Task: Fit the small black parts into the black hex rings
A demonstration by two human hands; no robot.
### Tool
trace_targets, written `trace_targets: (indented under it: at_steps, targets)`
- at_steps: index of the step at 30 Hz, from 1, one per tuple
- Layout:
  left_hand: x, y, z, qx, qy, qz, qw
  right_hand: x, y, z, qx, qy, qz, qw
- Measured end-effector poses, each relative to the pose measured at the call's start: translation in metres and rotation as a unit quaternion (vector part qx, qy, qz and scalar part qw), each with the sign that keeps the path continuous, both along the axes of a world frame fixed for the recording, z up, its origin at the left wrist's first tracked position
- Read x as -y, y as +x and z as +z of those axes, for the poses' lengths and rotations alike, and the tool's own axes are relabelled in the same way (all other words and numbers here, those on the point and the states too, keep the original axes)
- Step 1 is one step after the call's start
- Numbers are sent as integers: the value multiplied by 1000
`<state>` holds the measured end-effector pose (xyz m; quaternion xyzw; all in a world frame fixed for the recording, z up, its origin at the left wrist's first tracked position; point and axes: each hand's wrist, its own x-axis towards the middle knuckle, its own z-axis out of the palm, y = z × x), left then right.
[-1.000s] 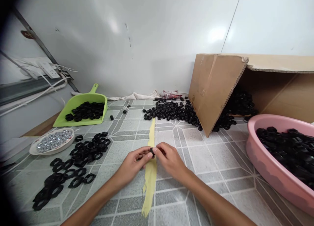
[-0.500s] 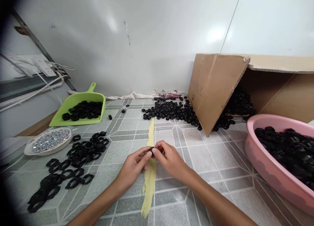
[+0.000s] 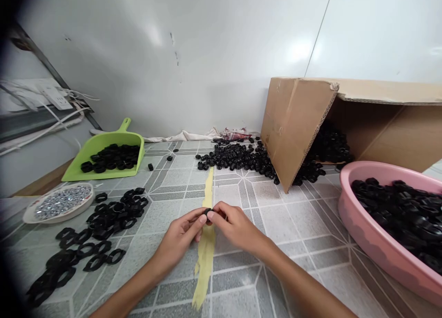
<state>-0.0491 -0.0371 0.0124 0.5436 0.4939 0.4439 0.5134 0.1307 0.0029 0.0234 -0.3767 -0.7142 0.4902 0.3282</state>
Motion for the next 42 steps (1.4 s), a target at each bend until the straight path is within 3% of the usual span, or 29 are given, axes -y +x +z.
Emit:
trace_targets:
  at_steps: [5, 6, 9, 11, 15, 16, 17, 21, 23, 27, 29, 33, 39, 42]
  targets:
    - [5, -1, 6, -48, 35, -9, 998, 3, -6, -5, -18, -193, 0, 981]
    - [4, -1, 7, -40, 27, -8, 999, 2, -5, -2, -10, -175, 6, 984]
    - [3, 2, 9, -7, -13, -14, 1000, 3, -1, 5, 30, -12, 1, 999]
    - [5, 4, 9, -5, -19, -23, 1000, 4, -1, 6, 43, 16, -9, 999]
    - [10, 4, 9, -99, 86, -15, 991, 8, -9, -3, -15, -214, -18, 977]
    - [11, 3, 10, -128, 116, -8, 985, 10, -11, -5, -30, -242, -18, 970]
    - [12, 3, 11, -144, 133, -4, 981, 11, -12, -7, -36, -232, -22, 972]
    - [13, 1, 16, -118, 99, -20, 988, 17, -13, -12, -14, -53, -67, 996]
    - [15, 0, 20, -155, 122, -34, 980, 20, -16, -14, -42, -95, -75, 992]
    - [19, -4, 26, -283, 199, -56, 937, 28, -24, -13, -154, -341, -62, 925]
    - [20, -5, 26, -328, 214, -61, 918, 32, -26, -11, -204, -414, -48, 886]
    - [18, -6, 18, -404, 277, -66, 869, 32, -21, -12, -267, -481, -2, 835]
    - [12, -10, 10, -491, 443, -79, 746, 20, -10, -20, -293, -534, 39, 792]
    - [10, -14, 13, -493, 479, -70, 723, 16, -9, -21, -300, -556, 58, 773]
